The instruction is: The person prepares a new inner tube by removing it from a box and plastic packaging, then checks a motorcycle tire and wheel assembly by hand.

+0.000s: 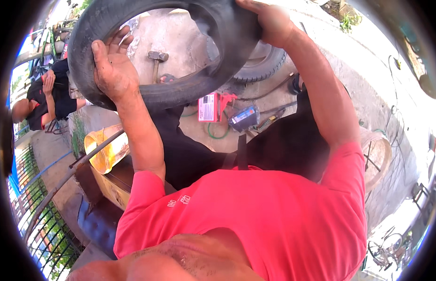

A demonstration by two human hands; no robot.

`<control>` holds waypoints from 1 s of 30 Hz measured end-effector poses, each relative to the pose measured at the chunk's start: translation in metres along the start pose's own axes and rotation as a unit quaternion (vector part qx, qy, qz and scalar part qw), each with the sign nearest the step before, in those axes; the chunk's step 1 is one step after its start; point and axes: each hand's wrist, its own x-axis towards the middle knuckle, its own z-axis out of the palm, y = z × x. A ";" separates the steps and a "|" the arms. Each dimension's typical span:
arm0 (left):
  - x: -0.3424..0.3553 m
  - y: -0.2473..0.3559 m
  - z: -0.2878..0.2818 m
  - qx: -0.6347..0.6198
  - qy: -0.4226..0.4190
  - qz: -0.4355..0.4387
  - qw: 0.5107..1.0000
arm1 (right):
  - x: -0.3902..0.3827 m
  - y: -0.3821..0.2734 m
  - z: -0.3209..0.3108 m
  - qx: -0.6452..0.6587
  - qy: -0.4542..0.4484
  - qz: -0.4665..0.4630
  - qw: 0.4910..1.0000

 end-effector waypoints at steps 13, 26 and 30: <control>0.004 -0.015 -0.020 -0.056 -0.097 0.003 0.994 | 0.003 0.004 0.003 -0.019 0.000 0.007 1.000; 0.004 -0.010 -0.014 -0.021 -0.106 -0.009 0.994 | 0.008 0.007 -0.006 -0.032 0.003 0.006 0.999; 0.004 -0.002 -0.019 0.005 -0.117 -0.009 0.993 | -0.009 0.001 0.021 -0.051 0.036 -0.007 0.998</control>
